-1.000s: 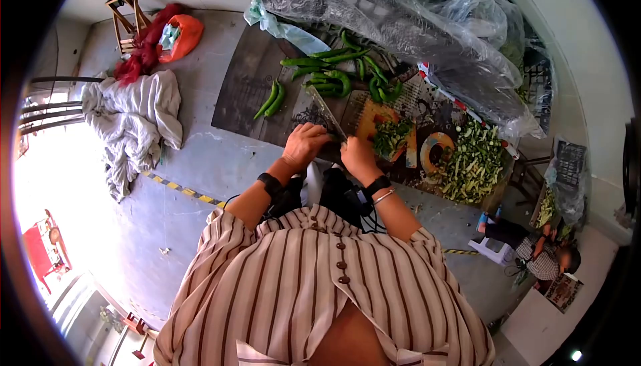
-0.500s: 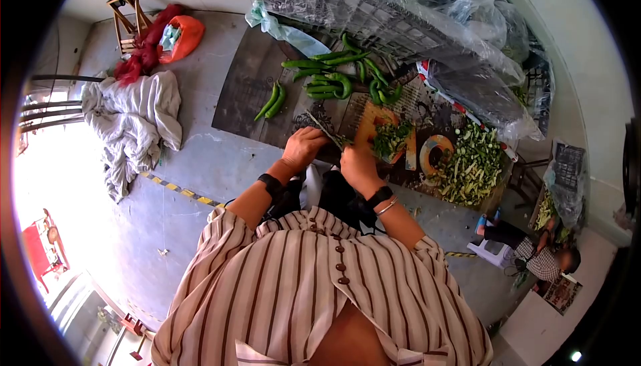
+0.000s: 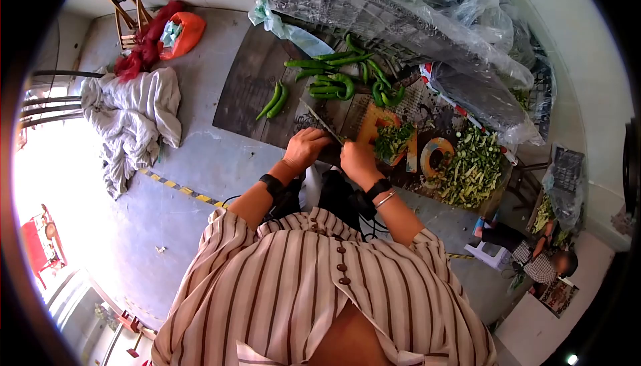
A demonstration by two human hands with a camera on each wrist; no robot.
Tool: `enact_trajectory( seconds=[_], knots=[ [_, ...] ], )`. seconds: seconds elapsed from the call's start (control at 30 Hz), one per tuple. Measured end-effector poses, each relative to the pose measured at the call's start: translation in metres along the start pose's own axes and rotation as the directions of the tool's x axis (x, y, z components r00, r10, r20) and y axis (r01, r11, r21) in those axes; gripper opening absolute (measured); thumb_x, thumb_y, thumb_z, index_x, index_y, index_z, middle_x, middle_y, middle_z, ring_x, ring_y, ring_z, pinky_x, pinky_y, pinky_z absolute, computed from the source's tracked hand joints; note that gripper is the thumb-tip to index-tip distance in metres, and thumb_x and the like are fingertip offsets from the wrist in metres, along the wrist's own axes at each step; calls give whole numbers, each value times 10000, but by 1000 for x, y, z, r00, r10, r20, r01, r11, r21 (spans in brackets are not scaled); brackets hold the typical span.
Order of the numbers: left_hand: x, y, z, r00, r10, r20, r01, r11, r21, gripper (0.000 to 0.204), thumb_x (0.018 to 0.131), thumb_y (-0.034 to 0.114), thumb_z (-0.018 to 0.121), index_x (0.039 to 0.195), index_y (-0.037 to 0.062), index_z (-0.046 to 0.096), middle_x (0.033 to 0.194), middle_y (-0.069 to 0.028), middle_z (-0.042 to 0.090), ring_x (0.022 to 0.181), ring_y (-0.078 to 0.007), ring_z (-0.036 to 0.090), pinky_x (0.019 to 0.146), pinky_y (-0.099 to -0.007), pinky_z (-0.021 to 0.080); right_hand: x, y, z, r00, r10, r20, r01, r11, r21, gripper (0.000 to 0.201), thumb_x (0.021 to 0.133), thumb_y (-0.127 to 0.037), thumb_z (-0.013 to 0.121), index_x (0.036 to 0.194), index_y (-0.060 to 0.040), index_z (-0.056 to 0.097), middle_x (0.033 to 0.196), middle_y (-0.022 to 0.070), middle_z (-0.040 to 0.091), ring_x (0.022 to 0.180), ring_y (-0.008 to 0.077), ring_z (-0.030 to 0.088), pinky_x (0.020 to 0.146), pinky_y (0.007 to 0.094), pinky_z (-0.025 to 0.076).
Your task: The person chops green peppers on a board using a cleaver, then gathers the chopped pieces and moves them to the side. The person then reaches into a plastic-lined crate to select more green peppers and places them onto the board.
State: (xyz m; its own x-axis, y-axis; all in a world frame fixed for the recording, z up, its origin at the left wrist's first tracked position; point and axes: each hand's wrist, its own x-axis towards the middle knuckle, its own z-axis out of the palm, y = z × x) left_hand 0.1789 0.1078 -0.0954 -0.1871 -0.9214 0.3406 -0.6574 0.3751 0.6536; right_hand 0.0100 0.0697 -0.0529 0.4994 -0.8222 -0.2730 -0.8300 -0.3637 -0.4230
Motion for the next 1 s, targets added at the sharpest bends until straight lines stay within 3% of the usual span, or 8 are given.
enact_trajectory(
  seconds=[0.17,0.27,0.4,0.53,0.73,0.87,1.0],
  knots=[
    [-2,-1,0,999,-16,-46,16,1000,-11,223,665,49,568,868,103,644,882,-35,601,816,-242,576,715,-334,480,-9,4,-9,999,36,39,-37,999,23,134,753,-83,542,669,9,593,646,222,589,622,381,599,570,453,486],
    [-4,-2,3,999,-9,-38,8,1000,-28,226,661,49,572,870,99,640,877,-38,601,817,-245,578,711,-336,482,-14,2,-11,999,-43,27,44,998,-54,134,750,-80,541,663,6,596,641,225,588,624,384,597,572,458,486],
    [-3,0,2,999,-40,19,39,999,13,200,672,69,557,856,99,628,882,-32,600,825,-231,573,725,-321,469,-10,-5,-1,998,36,46,-37,999,15,145,754,-90,544,664,12,592,649,233,585,625,392,588,584,466,482],
    [-1,3,0,998,6,-67,-8,999,-31,212,663,43,565,857,95,634,868,-37,600,801,-247,580,696,-332,486,9,-5,-2,999,40,-12,-39,996,86,151,757,-99,546,667,14,592,650,233,585,628,392,587,583,469,474],
    [-4,1,0,999,-21,-35,20,999,-51,211,661,44,568,852,99,637,860,-33,600,801,-241,583,688,-328,491,-12,-5,-19,997,-56,60,55,998,30,157,763,-104,545,662,8,590,634,221,583,625,392,585,570,472,467],
    [-4,1,3,998,-31,-49,29,999,-37,206,657,48,575,843,104,643,852,-29,600,804,-238,583,684,-330,492,-9,-4,-5,997,27,74,-28,1000,3,157,761,-102,547,652,5,584,635,219,582,629,390,585,576,468,465],
    [-4,0,3,998,-58,-25,58,998,-22,198,668,54,569,848,113,626,856,-24,586,835,-223,578,718,-316,481,1,-5,4,1000,-13,-9,13,998,58,145,757,-98,549,657,4,579,642,221,581,640,392,584,578,467,465]
  ],
)
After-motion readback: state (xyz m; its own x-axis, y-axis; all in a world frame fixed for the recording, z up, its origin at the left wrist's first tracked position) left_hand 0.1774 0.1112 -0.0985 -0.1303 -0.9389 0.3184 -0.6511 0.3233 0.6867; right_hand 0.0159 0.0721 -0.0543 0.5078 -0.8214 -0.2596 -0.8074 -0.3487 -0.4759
